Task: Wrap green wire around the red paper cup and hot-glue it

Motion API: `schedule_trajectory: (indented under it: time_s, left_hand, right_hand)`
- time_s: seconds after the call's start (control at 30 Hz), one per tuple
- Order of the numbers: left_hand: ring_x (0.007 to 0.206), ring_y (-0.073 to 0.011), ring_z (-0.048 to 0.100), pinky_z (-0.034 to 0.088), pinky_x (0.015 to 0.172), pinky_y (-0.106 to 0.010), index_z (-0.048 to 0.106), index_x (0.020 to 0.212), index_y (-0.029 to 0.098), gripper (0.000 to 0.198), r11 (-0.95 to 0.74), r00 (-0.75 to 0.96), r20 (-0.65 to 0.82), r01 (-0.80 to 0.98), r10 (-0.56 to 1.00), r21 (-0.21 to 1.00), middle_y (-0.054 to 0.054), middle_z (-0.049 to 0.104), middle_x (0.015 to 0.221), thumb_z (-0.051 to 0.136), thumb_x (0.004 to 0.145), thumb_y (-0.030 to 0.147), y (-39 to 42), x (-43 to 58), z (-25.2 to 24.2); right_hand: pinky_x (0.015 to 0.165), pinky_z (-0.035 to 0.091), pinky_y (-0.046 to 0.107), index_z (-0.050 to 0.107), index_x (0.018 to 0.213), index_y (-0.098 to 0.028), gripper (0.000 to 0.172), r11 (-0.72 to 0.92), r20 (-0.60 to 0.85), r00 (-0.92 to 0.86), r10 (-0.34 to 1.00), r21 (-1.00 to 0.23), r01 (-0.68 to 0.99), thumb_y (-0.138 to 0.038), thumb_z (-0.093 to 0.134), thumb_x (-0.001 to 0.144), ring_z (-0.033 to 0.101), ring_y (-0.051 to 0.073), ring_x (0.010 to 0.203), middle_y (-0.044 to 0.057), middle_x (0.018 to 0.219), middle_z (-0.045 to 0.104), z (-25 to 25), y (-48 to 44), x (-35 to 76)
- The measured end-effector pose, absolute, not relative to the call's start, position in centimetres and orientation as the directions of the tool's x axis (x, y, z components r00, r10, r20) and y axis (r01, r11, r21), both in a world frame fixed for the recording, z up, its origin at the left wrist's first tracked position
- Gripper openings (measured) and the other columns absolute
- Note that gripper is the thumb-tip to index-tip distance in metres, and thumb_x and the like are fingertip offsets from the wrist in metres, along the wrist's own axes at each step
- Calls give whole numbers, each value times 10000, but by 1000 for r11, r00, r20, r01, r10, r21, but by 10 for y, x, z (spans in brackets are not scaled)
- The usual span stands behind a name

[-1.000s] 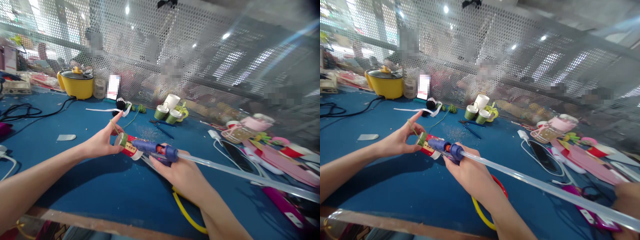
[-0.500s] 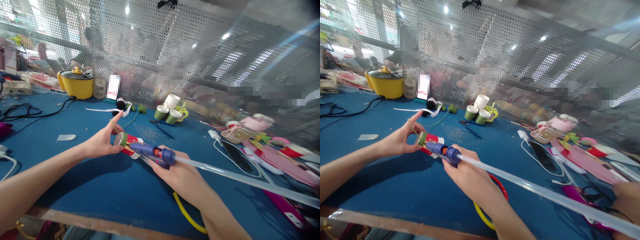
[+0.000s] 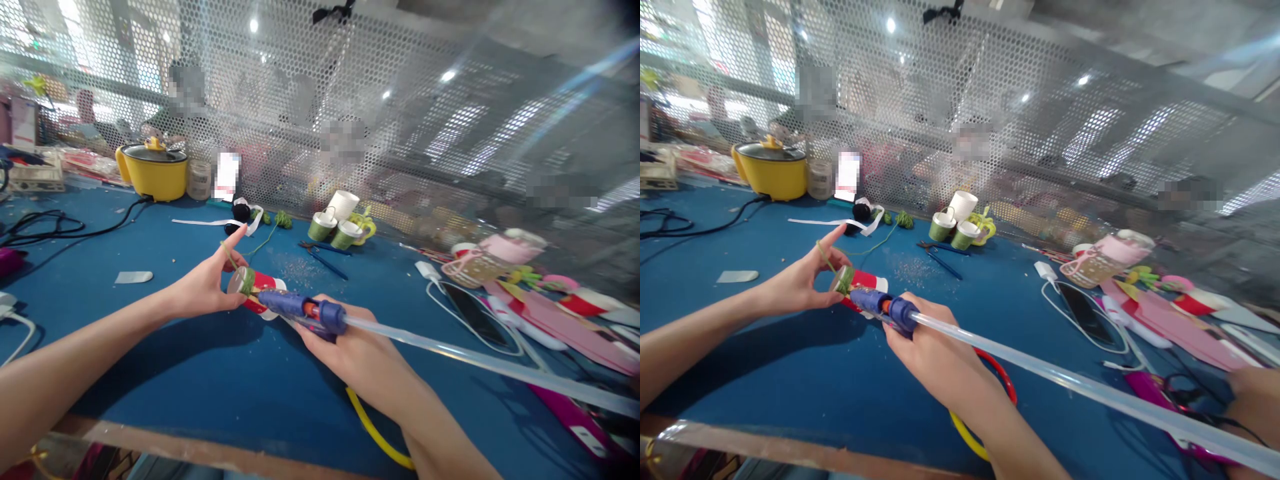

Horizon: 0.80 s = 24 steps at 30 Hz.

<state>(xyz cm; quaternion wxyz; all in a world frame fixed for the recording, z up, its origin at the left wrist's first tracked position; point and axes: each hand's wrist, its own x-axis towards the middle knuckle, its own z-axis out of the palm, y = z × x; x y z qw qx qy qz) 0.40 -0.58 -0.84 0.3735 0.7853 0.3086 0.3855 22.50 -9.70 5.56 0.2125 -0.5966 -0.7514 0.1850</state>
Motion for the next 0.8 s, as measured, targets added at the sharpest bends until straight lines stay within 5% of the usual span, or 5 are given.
schedule_trajectory:
  time_s: [0.47, 0.8]
  left_hand:
    - [903, -157, 490, 394, 946, -395, 6, 1454, 261, 986, -567, 557, 410, 138, 722, 812, -37, 503, 1010, 613, 690, 117, -7, 5, -6]
    - [987, -184, 485, 381, 967, -412, -39, 1448, 289, 972, -622, 603, 437, 127, 667, 773, -62, 500, 1083, 594, 731, 118, -7, 5, -6]
  right_hand:
    - [517, 449, 252, 576, 740, -223, 111, 313, 226, -239, 944, -395, 864, -195, 493, 809, 579, 153, 539, 7, 675, 646, 56, -95, 227]
    - [582, 456, 260, 464, 603, -226, 193, 287, 290, -191, 938, -335, 898, -222, 517, 789, 583, 159, 582, 2, 639, 616, 57, -93, 225]
